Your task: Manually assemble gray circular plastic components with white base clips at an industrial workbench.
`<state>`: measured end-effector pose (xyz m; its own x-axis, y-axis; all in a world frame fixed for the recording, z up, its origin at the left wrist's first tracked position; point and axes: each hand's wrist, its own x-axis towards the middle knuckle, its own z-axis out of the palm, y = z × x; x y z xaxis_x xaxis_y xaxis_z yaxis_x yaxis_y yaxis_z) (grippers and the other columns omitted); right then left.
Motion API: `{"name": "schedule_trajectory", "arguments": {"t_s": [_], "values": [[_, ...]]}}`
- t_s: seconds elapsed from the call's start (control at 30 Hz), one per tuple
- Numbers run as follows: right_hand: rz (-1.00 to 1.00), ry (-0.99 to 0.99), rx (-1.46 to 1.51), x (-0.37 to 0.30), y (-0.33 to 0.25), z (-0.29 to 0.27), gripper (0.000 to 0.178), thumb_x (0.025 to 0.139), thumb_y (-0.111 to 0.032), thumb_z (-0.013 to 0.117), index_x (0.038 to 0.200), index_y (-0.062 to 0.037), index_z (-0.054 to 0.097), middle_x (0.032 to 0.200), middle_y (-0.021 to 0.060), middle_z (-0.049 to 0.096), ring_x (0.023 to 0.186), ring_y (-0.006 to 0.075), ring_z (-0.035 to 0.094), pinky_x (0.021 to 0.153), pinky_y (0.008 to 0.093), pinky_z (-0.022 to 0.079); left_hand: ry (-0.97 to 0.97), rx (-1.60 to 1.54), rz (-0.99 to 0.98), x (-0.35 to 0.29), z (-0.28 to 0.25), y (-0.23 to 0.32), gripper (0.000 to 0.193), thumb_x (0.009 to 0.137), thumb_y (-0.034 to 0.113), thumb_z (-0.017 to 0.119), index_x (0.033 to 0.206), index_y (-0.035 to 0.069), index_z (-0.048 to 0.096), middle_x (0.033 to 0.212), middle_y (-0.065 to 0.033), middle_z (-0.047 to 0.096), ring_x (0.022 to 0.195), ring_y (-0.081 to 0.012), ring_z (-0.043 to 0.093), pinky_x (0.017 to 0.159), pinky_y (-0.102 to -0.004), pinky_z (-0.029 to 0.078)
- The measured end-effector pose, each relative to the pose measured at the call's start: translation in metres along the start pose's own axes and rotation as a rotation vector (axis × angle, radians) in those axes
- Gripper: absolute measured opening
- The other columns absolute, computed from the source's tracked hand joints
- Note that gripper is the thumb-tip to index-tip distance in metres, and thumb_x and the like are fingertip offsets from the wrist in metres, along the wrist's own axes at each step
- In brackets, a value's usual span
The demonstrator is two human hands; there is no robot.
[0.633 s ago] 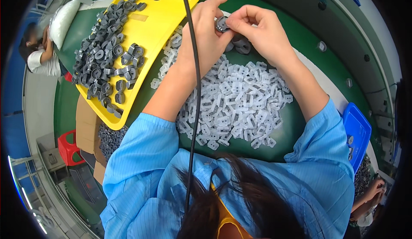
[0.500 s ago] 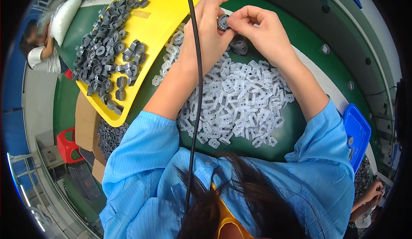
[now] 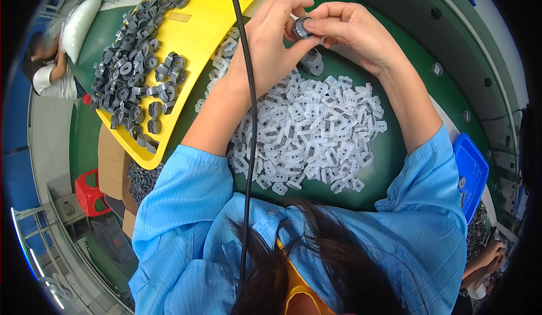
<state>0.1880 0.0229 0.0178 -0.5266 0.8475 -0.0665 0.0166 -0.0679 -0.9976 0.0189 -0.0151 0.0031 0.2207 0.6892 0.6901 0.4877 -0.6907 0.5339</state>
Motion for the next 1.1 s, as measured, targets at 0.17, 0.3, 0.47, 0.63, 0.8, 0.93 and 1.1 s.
{"name": "schedule_trajectory", "arguments": {"t_s": [0.17,0.3,0.47,0.63,0.8,0.93,1.1], "values": [[-0.048,-0.135,-0.217,-0.001,-0.008,-0.007,0.011,0.078,-0.013,0.068,0.085,-0.0048,0.063,0.074,0.0007,0.062,0.068,0.0072,0.056,0.065,0.0216,0.042,-0.116,0.006,0.093,0.003,-0.009,-0.007,0.043,0.066,0.002,0.078,0.104,0.004,0.059,0.085,-0.0059,0.058,0.073,-0.0166,0.057,0.068,-0.0293,0.05],[-0.122,-0.013,-0.24,0.002,-0.005,-0.017,0.01,0.079,-0.011,0.065,0.086,-0.0042,0.062,0.072,-0.0009,0.061,0.068,0.0061,0.056,0.067,0.0199,0.042,-0.288,-0.212,-0.194,0.001,-0.019,-0.013,0.063,0.071,0.001,0.074,0.129,0.01,0.05,0.109,-0.0044,0.061,0.099,-0.0162,0.059,0.09,-0.0318,0.046],[0.096,-0.022,-0.002,0.007,-0.002,-0.03,0.018,0.076,-0.001,0.065,0.093,0.0016,0.063,0.083,0.0062,0.066,0.071,0.0102,0.061,0.068,0.0204,0.05,-0.549,-0.317,-0.308,-0.005,-0.029,-0.006,0.076,0.074,-0.001,0.067,0.142,0.013,0.036,0.116,-0.0048,0.062,0.108,-0.0181,0.057,0.102,-0.0361,0.037],[0.121,0.098,-0.112,0.009,0.003,-0.049,0.016,0.076,0.0,0.061,0.091,0.0022,0.064,0.079,0.0056,0.066,0.067,0.0114,0.061,0.063,0.0216,0.049,-0.593,-0.172,-0.264,-0.008,-0.014,-0.006,0.048,0.075,0.009,0.075,0.119,0.005,0.058,0.105,-0.0042,0.065,0.101,-0.0142,0.059,0.093,-0.0297,0.044],[-0.051,0.359,-0.582,0.014,0.017,-0.06,0.013,0.077,-0.006,0.062,0.089,-0.0015,0.063,0.077,0.0018,0.062,0.07,0.0091,0.057,0.066,0.0234,0.044,-0.413,-0.396,-0.449,-0.004,-0.015,-0.017,0.039,0.079,0.005,0.072,0.114,-0.001,0.057,0.103,-0.0066,0.064,0.098,-0.0149,0.06,0.089,-0.0273,0.046],[-0.619,0.463,-1.25,0.012,0.023,-0.063,0.015,0.08,-0.005,0.062,0.093,0.0032,0.062,0.074,0.0062,0.064,0.064,0.0097,0.059,0.059,0.0244,0.047,-0.132,-0.747,-0.652,0.0,-0.019,-0.016,0.035,0.079,0.004,0.07,0.11,0.0,0.055,0.105,-0.011,0.064,0.1,-0.0182,0.062,0.087,-0.0273,0.048],[-0.122,-0.355,-0.879,-0.017,-0.014,-0.055,0.023,0.068,-0.002,0.062,0.091,-0.005,0.064,0.086,0.0007,0.057,0.078,0.0133,0.051,0.069,0.028,0.042,-0.071,-0.83,-0.727,0.001,-0.019,-0.013,0.033,0.08,0.01,0.072,0.107,0.002,0.057,0.094,-0.006,0.065,0.082,-0.0091,0.06,0.069,-0.0218,0.048]]}}
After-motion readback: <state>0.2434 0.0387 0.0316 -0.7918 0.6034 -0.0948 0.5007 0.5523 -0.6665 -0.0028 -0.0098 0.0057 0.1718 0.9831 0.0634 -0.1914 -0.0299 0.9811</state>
